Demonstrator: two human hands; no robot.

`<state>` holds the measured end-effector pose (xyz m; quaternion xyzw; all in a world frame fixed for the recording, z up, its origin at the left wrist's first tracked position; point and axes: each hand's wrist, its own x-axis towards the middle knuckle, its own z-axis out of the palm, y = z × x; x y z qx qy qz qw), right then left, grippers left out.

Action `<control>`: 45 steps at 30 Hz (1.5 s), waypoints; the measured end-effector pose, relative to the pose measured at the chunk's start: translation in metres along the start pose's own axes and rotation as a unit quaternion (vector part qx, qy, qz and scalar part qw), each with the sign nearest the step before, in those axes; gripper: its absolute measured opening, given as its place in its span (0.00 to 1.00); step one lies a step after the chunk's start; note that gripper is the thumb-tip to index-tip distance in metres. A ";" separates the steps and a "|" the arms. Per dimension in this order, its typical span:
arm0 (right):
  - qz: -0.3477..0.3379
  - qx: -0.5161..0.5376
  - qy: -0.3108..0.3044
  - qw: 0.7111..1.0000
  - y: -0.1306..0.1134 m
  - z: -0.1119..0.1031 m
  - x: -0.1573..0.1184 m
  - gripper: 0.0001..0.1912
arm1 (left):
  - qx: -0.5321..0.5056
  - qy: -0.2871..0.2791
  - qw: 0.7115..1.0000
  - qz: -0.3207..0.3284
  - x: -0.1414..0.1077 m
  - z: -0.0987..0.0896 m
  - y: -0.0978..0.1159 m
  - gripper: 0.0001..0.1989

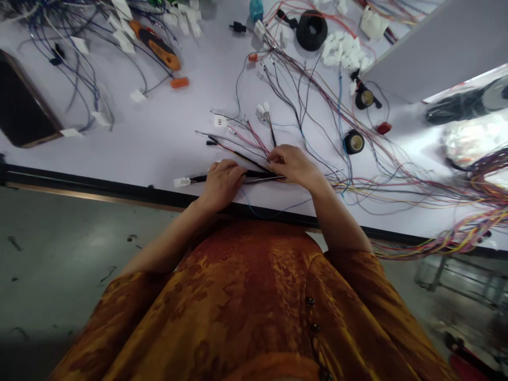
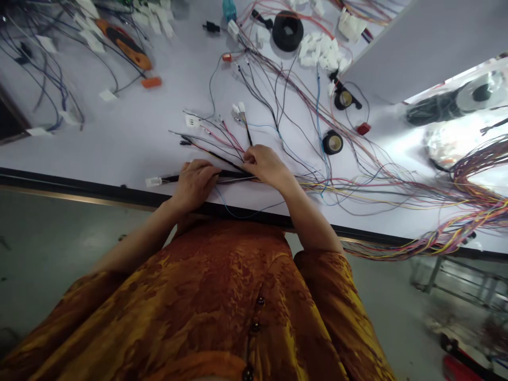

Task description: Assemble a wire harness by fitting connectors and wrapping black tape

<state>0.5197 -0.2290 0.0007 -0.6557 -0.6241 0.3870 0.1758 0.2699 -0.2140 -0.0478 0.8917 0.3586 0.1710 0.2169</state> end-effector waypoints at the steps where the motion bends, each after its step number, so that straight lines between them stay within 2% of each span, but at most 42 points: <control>1: 0.000 -0.013 -0.001 1.000 0.003 0.001 -0.001 0.06 | 0.000 0.002 1.000 0.000 0.000 0.000 0.000 0.13; 3: 0.003 0.002 0.001 1.000 0.007 0.001 -0.003 0.04 | -0.002 0.000 1.000 0.001 0.000 0.001 0.000 0.13; 5: 0.019 0.062 0.012 0.998 0.009 0.003 -0.005 0.04 | -0.008 -0.003 1.000 0.002 0.000 0.000 0.000 0.14; 8: 0.064 0.164 0.037 0.984 0.010 0.006 -0.012 0.07 | -0.016 0.002 1.000 0.011 -0.001 0.001 -0.001 0.15; 10: 0.078 0.197 0.064 0.975 0.010 0.009 -0.018 0.08 | -0.016 0.006 1.000 0.016 -0.001 0.001 -0.001 0.15; 14: 0.056 0.209 0.097 0.972 0.008 0.010 -0.022 0.07 | -0.011 0.004 1.000 0.012 -0.001 0.001 -0.002 0.14; 17: 0.028 0.293 0.106 0.950 0.000 0.006 -0.018 0.11 | -0.004 -0.006 1.000 0.013 0.001 -0.001 -0.001 0.13; 21: -0.021 0.447 0.101 0.889 -0.024 -0.009 -0.001 0.16 | -0.001 -0.025 1.000 0.011 0.002 -0.002 0.000 0.13; 24: -0.080 0.487 0.128 0.860 -0.049 -0.026 0.017 0.14 | -0.015 -0.028 0.999 0.008 0.004 -0.005 0.000 0.14; 27: -0.131 0.447 0.167 0.869 -0.081 -0.040 0.030 0.10 | -0.089 0.012 0.996 0.007 0.007 -0.016 0.002 0.14; 29: -0.167 0.398 0.151 0.889 -0.104 -0.043 0.034 0.09 | -0.153 0.069 0.986 -0.009 0.010 -0.026 0.004 0.14; 31: -0.195 0.333 0.109 0.916 -0.122 -0.038 0.035 0.08 | -0.240 0.126 0.961 -0.057 0.011 -0.037 0.006 0.15; 32: -0.203 0.299 0.091 0.928 -0.128 -0.033 0.034 0.09 | -0.301 0.147 0.938 -0.088 0.011 -0.042 0.006 0.17; 34: -0.207 0.232 0.062 0.948 -0.132 -0.018 0.033 0.09 | -0.449 0.169 0.866 -0.144 0.010 -0.049 0.004 0.19; 36: -0.207 0.183 0.045 0.960 -0.125 0.001 0.032 0.09 | -0.573 0.163 0.784 -0.176 0.008 -0.054 0.000 0.17; 38: -0.201 0.167 0.023 0.965 -0.113 0.022 0.032 0.07 | -0.641 0.145 0.729 -0.193 0.004 -0.057 -0.004 0.15; 41: -0.191 0.189 -0.002 0.963 -0.097 0.045 0.031 0.06 | -0.674 0.131 0.695 -0.211 -0.002 -0.058 -0.011 0.18; 45: -0.179 0.217 0.007 0.960 -0.092 0.058 0.026 0.09 | -0.690 0.144 0.674 -0.222 -0.007 -0.055 -0.016 0.18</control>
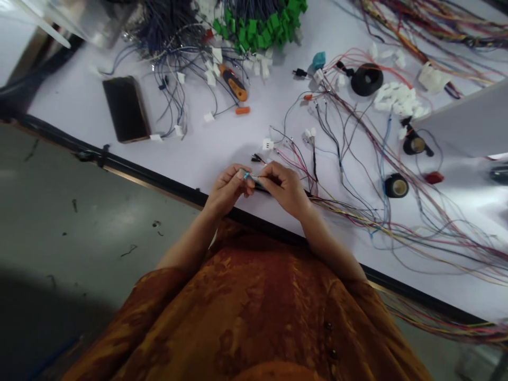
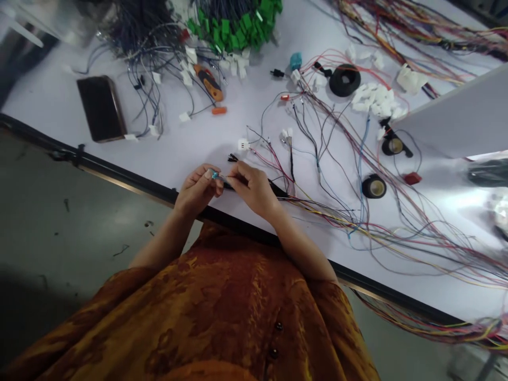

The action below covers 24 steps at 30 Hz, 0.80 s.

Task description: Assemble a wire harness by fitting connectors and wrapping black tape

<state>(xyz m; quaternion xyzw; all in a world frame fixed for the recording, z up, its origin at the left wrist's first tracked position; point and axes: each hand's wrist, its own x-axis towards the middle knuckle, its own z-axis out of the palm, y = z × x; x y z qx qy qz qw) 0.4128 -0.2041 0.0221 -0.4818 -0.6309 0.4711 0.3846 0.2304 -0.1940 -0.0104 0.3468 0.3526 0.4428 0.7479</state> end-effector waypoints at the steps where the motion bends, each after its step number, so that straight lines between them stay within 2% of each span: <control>1: 0.000 0.001 0.006 1.000 0.000 0.001 -0.001 0.09 | -0.005 0.004 1.000 0.001 0.000 -0.001 -0.001 0.18; 10: -0.002 -0.054 0.011 0.998 0.001 0.007 -0.001 0.10 | 0.021 -0.002 1.000 0.011 -0.003 0.000 0.000 0.19; 18: 0.011 -0.037 -0.031 0.999 -0.006 0.002 0.001 0.11 | 0.053 0.003 0.998 0.037 -0.005 0.003 -0.003 0.17; 24: -0.003 -0.049 0.003 0.999 -0.004 0.008 -0.001 0.09 | 0.052 0.026 0.997 0.055 -0.006 0.002 -0.007 0.15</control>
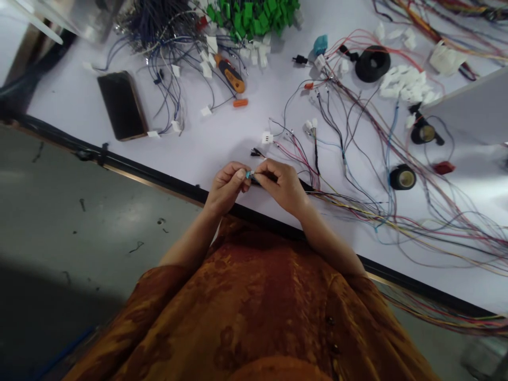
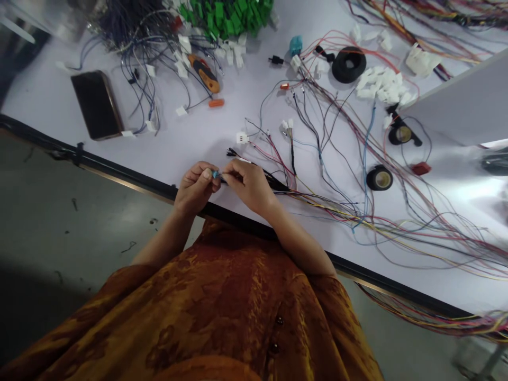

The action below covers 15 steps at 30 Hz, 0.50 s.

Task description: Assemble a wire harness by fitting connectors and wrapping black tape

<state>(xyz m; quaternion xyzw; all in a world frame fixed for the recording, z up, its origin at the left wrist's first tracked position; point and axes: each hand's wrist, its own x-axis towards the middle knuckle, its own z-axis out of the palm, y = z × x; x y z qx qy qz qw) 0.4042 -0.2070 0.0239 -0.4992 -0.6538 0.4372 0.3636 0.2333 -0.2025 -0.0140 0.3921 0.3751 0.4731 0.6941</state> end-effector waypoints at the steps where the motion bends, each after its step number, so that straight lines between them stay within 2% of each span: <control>1: -0.005 -0.006 0.005 1.000 0.000 0.001 -0.001 0.09 | 0.005 0.001 1.000 0.003 -0.001 -0.001 -0.001 0.15; 6: -0.012 -0.005 0.016 1.000 0.003 0.007 -0.006 0.10 | 0.047 -0.005 0.998 0.028 -0.003 -0.004 0.001 0.14; 9: -0.014 -0.026 0.010 1.000 0.004 0.009 -0.009 0.09 | 0.029 0.033 0.998 0.041 -0.001 -0.003 0.007 0.14; 12: -0.045 -0.108 0.014 0.993 0.005 0.011 -0.007 0.10 | -0.049 0.067 0.996 -0.034 0.001 -0.002 0.011 0.14; 15: -0.038 -0.191 0.002 0.981 0.005 0.014 -0.002 0.12 | -0.114 0.107 0.981 -0.112 0.001 -0.001 0.012 0.08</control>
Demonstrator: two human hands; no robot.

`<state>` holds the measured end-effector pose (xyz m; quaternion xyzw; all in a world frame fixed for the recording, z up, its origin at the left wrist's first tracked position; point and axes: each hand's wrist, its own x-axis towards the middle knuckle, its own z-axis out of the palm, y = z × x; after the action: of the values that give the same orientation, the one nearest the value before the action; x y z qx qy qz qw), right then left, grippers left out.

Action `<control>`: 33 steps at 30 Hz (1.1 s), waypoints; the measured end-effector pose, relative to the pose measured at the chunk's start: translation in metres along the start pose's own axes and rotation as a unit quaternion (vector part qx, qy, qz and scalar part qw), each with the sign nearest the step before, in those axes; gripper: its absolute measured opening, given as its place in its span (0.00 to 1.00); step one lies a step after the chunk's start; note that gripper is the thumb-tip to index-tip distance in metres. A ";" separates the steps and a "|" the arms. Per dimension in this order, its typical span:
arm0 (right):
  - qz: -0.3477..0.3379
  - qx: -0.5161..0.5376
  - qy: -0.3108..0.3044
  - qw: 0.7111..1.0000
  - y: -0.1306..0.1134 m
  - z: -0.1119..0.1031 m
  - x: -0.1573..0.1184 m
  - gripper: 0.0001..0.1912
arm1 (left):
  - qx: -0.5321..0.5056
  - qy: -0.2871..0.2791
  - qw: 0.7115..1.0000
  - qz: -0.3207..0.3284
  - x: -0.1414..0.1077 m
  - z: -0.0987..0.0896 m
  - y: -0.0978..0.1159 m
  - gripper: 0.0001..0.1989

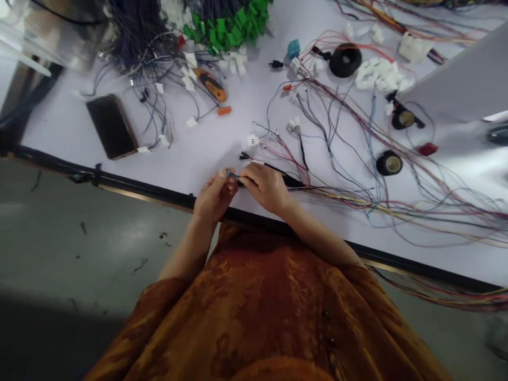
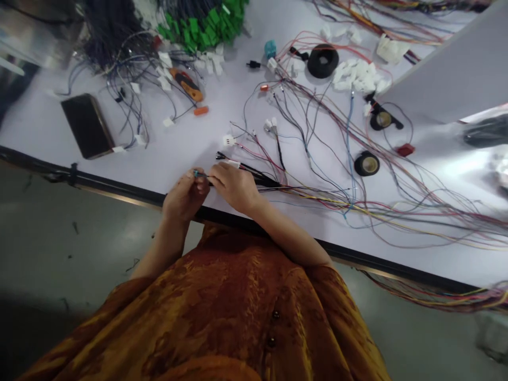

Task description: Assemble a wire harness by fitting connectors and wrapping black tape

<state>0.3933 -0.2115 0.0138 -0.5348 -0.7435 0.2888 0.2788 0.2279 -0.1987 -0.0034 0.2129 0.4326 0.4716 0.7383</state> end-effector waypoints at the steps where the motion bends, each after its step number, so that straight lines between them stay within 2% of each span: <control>1: 0.004 -0.026 -0.009 1.000 0.001 0.001 0.001 0.13 | -0.014 0.015 1.000 -0.004 0.000 0.000 0.000 0.07; 4: 0.003 -0.086 -0.025 0.996 0.010 -0.002 -0.005 0.14 | -0.039 0.041 0.998 0.014 0.002 -0.002 0.000 0.10; 6: -0.011 -0.091 -0.002 0.996 0.025 -0.014 -0.018 0.13 | -0.060 0.050 0.997 0.021 0.006 -0.003 0.000 0.14; 7: -0.014 -0.084 0.031 0.996 0.037 -0.025 -0.028 0.12 | -0.074 0.050 0.996 0.025 0.008 -0.003 0.001 0.16; 9: 0.009 -0.071 0.148 0.986 0.067 -0.056 -0.054 0.09 | -0.088 0.045 0.995 0.026 0.012 -0.002 0.001 0.19; 10: 0.044 -0.075 0.225 0.970 0.085 -0.075 -0.069 0.07 | -0.086 0.041 0.995 0.024 0.013 -0.002 0.001 0.21; 11: 0.101 -0.094 0.306 0.942 0.104 -0.096 -0.085 0.06 | -0.079 0.040 0.996 0.024 0.013 -0.001 0.001 0.21; 13: 0.245 -0.157 0.435 0.852 0.142 -0.139 -0.114 0.07 | -0.062 0.044 0.997 0.029 0.012 0.001 0.001 0.23; 14: 0.326 -0.170 0.470 0.803 0.159 -0.159 -0.127 0.08 | -0.058 0.045 0.997 0.034 0.012 0.002 0.000 0.23; 15: 0.406 -0.164 0.478 0.762 0.173 -0.176 -0.136 0.13 | -0.054 0.044 0.997 0.040 0.011 0.003 0.000 0.22; 16: 0.470 -0.142 0.452 0.744 0.184 -0.189 -0.143 0.17 | -0.052 0.044 0.997 0.047 0.011 0.005 0.000 0.21; 18: 0.508 -0.103 0.421 0.744 0.193 -0.204 -0.145 0.20 | -0.039 0.046 0.996 0.062 0.010 0.008 0.000 0.17; 19: 0.490 -0.094 0.428 0.754 0.190 -0.206 -0.141 0.21 | -0.027 0.051 0.996 0.072 0.009 0.009 0.000 0.14; 22: 0.385 -0.077 0.497 0.774 0.159 -0.190 -0.110 0.23 | 0.024 0.061 0.993 0.098 0.009 0.011 0.003 0.10; 24: 0.330 0.007 0.476 0.815 0.121 -0.163 -0.081 0.17 | 0.049 0.057 0.990 0.117 0.010 0.012 0.006 0.10; 25: 0.285 0.122 0.423 0.852 0.100 -0.146 -0.065 0.11 | 0.060 0.054 0.988 0.128 0.010 0.012 0.007 0.11; 26: 0.245 0.227 0.352 0.874 0.079 -0.128 -0.050 0.07 | 0.071 0.048 0.987 0.139 0.010 0.012 0.008 0.13; 27: 0.212 0.313 0.273 0.885 0.060 -0.109 -0.036 0.08 | 0.082 0.041 0.984 0.151 0.011 0.012 0.009 0.14; 28: 0.192 0.367 0.208 0.886 0.042 -0.092 -0.022 0.09 | 0.095 0.033 0.982 0.162 0.011 0.012 0.010 0.14; 30: 0.168 0.438 0.123 0.875 0.019 -0.063 0.002 0.10 | 0.121 0.014 0.976 0.182 0.011 0.012 0.011 0.15; 33: 0.166 0.485 0.066 0.856 0.009 -0.040 0.024 0.12 | 0.160 0.001 0.965 0.209 0.012 0.012 0.012 0.15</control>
<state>0.4212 -0.1810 0.0372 -0.4654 -0.3895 0.6186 0.4991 0.2340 -0.1816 0.0071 0.4135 0.4491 0.5406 0.5789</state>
